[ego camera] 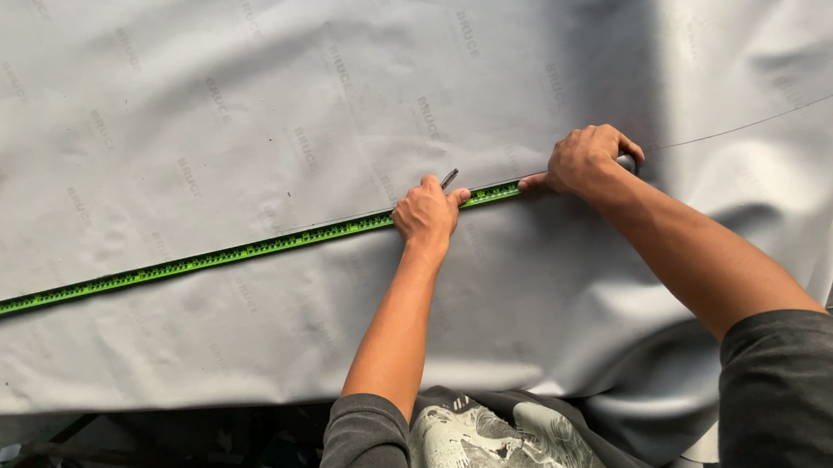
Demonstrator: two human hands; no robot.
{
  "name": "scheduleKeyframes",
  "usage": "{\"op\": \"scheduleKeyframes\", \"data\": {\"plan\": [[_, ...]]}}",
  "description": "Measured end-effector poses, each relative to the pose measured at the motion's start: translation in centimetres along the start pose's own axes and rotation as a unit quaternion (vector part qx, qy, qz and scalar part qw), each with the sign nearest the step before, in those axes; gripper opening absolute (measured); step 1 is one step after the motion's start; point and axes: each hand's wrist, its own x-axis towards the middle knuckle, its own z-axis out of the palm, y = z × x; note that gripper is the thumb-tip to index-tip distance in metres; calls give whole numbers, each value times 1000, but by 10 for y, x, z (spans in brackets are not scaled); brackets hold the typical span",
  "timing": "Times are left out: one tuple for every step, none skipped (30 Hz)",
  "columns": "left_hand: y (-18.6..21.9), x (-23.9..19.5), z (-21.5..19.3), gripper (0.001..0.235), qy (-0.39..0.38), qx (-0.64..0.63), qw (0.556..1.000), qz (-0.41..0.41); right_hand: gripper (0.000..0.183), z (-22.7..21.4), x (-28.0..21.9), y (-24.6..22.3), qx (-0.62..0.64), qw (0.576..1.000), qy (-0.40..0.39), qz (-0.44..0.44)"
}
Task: Measuring and marking a large piece of grey fabric on a workbench using a tape measure and a pen.
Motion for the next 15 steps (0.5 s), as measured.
{"op": "scheduleKeyframes", "data": {"plan": [[0,-1,-1,67,0,1,1000,0,112,1,1,-2,0,1000,0,0],[1,-1,-1,66,-1,2,1000,-1,108,2,3,-4,-1,1000,-1,4],[1,-1,-2,66,-3,3,1000,-3,105,2,4,-6,-3,1000,-2,9],[2,-1,-3,66,-3,4,1000,-4,105,3,6,-7,-3,1000,-2,8],[2,-2,-4,65,-4,2,1000,-5,102,3,8,-8,5,1000,-3,9],[3,-1,-6,65,-2,-2,1000,-5,98,2,11,-8,12,1000,-3,11],[4,-2,-7,65,-1,-2,1000,-5,98,3,11,-8,13,1000,-1,12],[4,-2,-8,65,-2,-2,1000,-3,97,4,12,-9,9,1000,-5,13],[3,-3,-9,64,-2,-2,1000,-2,96,4,12,-10,6,1000,-9,15],[4,0,-6,64,2,-1,1000,-3,96,6,15,-11,6,1000,-5,13],[3,3,-4,63,-1,5,1000,-2,96,7,18,-12,19,1000,-8,12],[0,5,-3,62,-2,11,1000,-6,97,6,22,-16,30,999,-10,7],[4,6,-1,62,5,11,1000,-12,97,10,27,-14,28,1000,-3,2],[3,7,1,59,6,13,1000,-10,93,10,34,-16,32,999,-1,6],[2,7,1,56,8,16,1000,-7,90,10,40,-19,36,999,2,10]]}}
